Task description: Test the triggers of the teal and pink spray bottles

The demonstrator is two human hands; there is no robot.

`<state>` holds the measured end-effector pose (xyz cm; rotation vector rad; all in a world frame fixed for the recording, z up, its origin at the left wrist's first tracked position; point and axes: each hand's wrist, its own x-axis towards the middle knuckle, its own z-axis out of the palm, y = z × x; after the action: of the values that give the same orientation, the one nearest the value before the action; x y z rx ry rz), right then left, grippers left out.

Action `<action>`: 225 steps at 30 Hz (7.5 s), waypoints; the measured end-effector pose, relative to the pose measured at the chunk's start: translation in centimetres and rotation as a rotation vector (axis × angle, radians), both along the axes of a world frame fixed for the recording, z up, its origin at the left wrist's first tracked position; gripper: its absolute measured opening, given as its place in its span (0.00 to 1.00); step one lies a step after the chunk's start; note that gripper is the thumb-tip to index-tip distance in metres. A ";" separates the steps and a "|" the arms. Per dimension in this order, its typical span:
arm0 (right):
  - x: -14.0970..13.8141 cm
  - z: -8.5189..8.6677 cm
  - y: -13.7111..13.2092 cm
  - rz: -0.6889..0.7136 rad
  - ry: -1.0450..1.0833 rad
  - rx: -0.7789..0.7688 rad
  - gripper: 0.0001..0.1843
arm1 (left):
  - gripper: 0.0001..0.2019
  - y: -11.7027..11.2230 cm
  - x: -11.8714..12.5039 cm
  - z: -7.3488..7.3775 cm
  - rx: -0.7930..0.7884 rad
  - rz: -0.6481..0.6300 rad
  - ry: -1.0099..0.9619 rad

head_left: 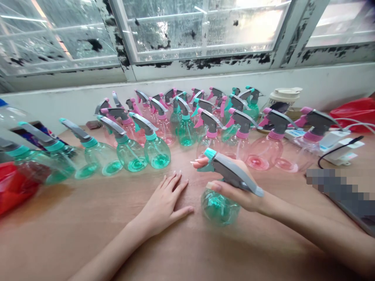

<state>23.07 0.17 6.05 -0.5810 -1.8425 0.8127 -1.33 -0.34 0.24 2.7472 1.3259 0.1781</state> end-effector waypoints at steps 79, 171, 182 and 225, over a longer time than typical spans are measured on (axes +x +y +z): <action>-6.7 0.6 0.7 -0.226 0.011 -0.079 0.17 | 0.39 -1.9 3.0 0.1 -0.041 0.116 -0.678; 2.9 -0.3 -2.7 -0.738 -0.640 -0.050 0.30 | 0.40 0.0 6.6 0.9 -0.028 0.031 -0.697; 6.0 1.9 -4.9 -0.194 -0.348 -0.125 0.28 | 0.45 -2.4 8.5 0.3 -0.256 -0.135 -0.698; 1.9 1.2 -1.3 -0.040 -0.031 -0.094 0.06 | 0.40 -0.7 2.2 -1.0 -0.040 -0.173 -0.104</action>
<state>25.00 -1.15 7.27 -0.6919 -1.8223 0.8717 0.82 -1.09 -0.77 2.7586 1.0500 0.2744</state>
